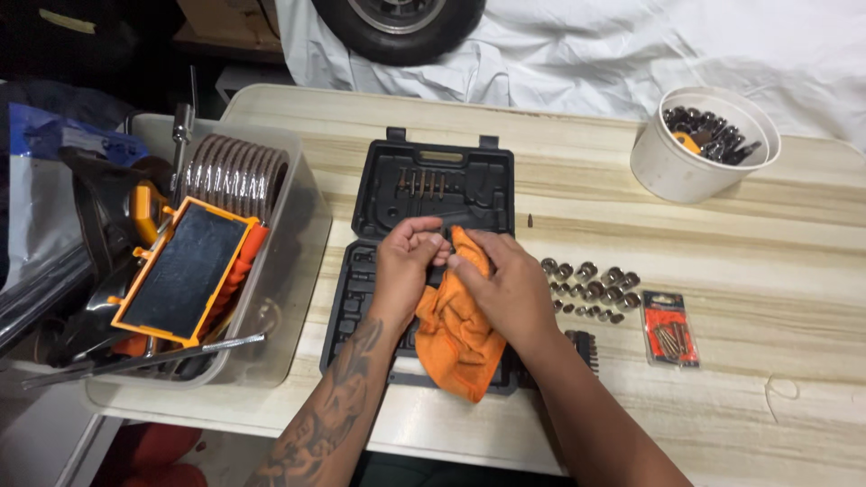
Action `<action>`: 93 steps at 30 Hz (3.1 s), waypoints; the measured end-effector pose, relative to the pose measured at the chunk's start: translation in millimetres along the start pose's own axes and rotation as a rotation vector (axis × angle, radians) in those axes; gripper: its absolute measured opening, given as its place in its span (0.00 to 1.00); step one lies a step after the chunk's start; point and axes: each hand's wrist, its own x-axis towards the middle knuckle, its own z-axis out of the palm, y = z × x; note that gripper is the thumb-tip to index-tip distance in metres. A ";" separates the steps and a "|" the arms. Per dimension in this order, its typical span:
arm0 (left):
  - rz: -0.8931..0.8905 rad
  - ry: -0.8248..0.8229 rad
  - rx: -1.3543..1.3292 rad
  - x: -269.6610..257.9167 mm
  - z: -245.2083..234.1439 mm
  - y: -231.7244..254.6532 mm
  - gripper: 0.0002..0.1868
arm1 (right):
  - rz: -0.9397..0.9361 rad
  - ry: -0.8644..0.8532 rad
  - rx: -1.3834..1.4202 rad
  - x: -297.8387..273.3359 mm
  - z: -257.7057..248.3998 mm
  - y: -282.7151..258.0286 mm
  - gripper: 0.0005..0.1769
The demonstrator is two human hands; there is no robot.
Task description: The person wipes individual socket wrenches with an orange cloth and places them into a black tool case and onto the table.
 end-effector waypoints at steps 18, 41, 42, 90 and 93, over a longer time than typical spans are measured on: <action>0.329 0.290 0.700 68.6 28.1 12.7 0.01 | 0.033 -0.429 0.212 102.2 6.8 52.1 0.08; 0.599 0.152 1.368 76.0 22.7 14.0 0.06 | 0.212 -0.246 0.002 180.6 79.8 107.1 0.07; 0.619 0.130 1.379 75.1 22.3 13.4 0.07 | 0.186 -0.234 -0.064 178.5 79.0 102.8 0.08; 0.553 0.053 1.461 79.7 25.9 10.9 0.07 | -0.414 -0.305 -0.148 134.5 7.4 84.5 0.17; 0.561 0.030 1.385 74.5 36.6 15.7 0.08 | -0.063 -0.170 -0.145 123.6 -22.1 93.4 0.09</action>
